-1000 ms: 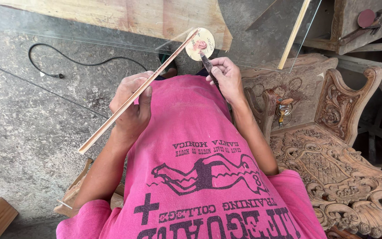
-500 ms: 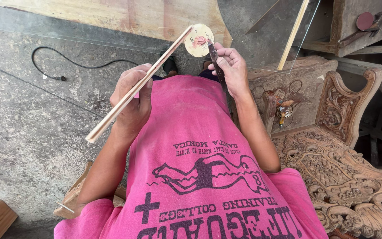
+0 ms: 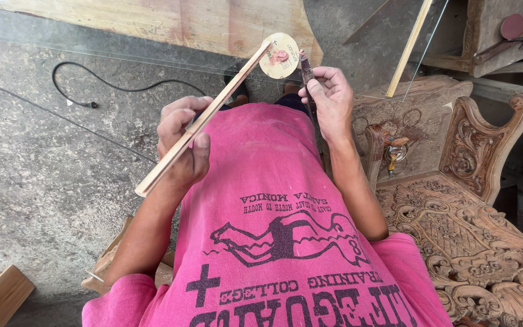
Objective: The person sits holding a long thin wooden strip and runs a small blade along its edge to shave and smooth it. They periodically press the strip's end against a round sanding disc on the table and hold the strip up to view its edge before continuing to shave along it.
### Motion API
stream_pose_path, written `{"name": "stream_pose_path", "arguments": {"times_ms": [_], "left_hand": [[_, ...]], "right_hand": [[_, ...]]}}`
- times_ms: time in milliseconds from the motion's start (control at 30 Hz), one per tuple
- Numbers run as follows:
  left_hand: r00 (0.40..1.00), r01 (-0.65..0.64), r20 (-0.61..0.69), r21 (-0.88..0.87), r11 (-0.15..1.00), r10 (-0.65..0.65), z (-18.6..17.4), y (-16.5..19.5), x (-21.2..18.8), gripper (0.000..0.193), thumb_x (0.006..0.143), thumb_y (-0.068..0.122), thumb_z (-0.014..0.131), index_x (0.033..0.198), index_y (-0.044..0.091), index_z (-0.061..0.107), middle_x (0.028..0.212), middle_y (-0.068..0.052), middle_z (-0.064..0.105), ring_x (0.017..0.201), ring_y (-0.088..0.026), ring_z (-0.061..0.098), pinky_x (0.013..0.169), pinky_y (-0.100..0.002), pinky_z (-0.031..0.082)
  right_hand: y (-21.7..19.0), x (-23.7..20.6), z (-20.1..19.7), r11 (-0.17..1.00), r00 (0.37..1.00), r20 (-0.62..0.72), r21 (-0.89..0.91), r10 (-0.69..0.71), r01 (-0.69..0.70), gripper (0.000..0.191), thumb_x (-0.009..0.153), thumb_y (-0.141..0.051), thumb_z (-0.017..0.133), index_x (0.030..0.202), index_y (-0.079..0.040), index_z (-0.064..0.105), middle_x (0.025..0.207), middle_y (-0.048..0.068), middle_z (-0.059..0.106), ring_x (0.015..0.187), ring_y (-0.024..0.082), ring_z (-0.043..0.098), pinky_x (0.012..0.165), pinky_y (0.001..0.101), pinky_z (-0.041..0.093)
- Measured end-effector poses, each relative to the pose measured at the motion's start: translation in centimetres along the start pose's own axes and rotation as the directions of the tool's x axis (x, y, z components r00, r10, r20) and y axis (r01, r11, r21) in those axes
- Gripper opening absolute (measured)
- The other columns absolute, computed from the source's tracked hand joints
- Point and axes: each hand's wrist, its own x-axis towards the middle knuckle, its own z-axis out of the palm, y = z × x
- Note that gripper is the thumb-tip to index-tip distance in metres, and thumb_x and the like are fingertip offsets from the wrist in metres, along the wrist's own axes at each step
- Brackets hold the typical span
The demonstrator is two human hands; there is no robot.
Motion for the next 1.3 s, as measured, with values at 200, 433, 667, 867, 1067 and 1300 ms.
{"name": "stream_pose_path", "arguments": {"times_ms": [200, 433, 667, 867, 1067, 1300], "left_hand": [[0.995, 0.049, 0.089, -0.082, 0.995, -0.041, -0.3, -0.3, -1.6, 0.023, 0.108, 0.0, 0.06, 0.124, 0.006, 0.044, 0.118, -0.019, 0.055, 0.117, -0.037, 0.07, 0.096, -0.042, 0.06], [0.983, 0.002, 0.186, -0.021, 1.0, 0.002, -0.9, 0.5, -1.8, 0.033, 0.105, -0.005, 0.06, 0.129, 0.004, 0.04, 0.12, -0.019, 0.054, 0.118, -0.038, 0.069, 0.094, -0.042, 0.061], [0.982, -0.029, 0.186, 0.075, 0.997, 0.014, -1.0, 0.6, -2.4, 0.04, 0.101, -0.009, 0.065, 0.13, 0.004, 0.042, 0.12, -0.02, 0.059, 0.112, -0.036, 0.07, 0.088, -0.041, 0.061], [0.976, -0.048, 0.215, 0.105, 0.993, 0.024, -1.0, 0.4, -2.9, 0.044, 0.096, -0.011, 0.067, 0.13, 0.003, 0.043, 0.125, -0.02, 0.06, 0.115, -0.036, 0.069, 0.088, -0.041, 0.061], [0.971, -0.07, 0.237, 0.103, 0.992, 0.044, -1.1, 0.3, -3.0, 0.047, 0.092, -0.01, 0.068, 0.131, 0.004, 0.046, 0.129, -0.019, 0.06, 0.119, -0.036, 0.067, 0.093, -0.043, 0.061], [0.961, -0.053, 0.276, 0.077, 0.996, 0.03, -1.5, 0.5, -2.8, 0.047, 0.092, -0.003, 0.067, 0.134, 0.004, 0.046, 0.134, -0.02, 0.058, 0.123, -0.037, 0.065, 0.097, -0.043, 0.06]], "right_hand": [[1.3, -1.6, -1.5, 0.994, 0.992, 0.074, -0.033, -0.098, 0.101, 0.026, 0.103, 0.005, 0.063, 0.129, 0.002, 0.058, 0.108, 0.011, 0.067, 0.093, 0.015, 0.072, 0.083, 0.029, 0.063], [1.3, -4.4, -1.9, 0.78, 0.89, 0.298, -0.437, -0.346, 0.449, 0.022, 0.097, 0.008, 0.069, 0.117, -0.003, 0.068, 0.112, 0.01, 0.067, 0.096, 0.016, 0.072, 0.082, 0.0278, 0.06], [1.4, -5.1, -2.0, 0.699, 0.813, 0.489, -0.458, -0.318, 0.549, 0.027, 0.09, 0.008, 0.074, 0.113, -0.007, 0.073, 0.111, 0.008, 0.072, 0.098, 0.019, 0.073, 0.082, 0.0286, 0.059], [1.4, -4.0, -2.3, 0.718, 0.776, 0.559, -0.407, -0.293, 0.565, 0.031, 0.085, 0.01, 0.071, 0.111, -0.005, 0.074, 0.113, 0.009, 0.072, 0.101, 0.021, 0.073, 0.086, 0.0309, 0.059], [0.9, -3.2, -1.9, 0.644, 0.736, 0.598, -0.434, -0.317, 0.63, 0.03, 0.083, 0.009, 0.073, 0.108, -0.007, 0.075, 0.11, 0.007, 0.073, 0.101, 0.023, 0.072, 0.09, 0.0336, 0.059], [-0.9, -3.2, -1.5, 0.453, 0.677, 0.638, -0.513, -0.367, 0.729, 0.03, 0.08, 0.006, 0.076, 0.106, -0.008, 0.075, 0.109, 0.005, 0.072, 0.102, 0.025, 0.07, 0.09, 0.0385, 0.055]]}}
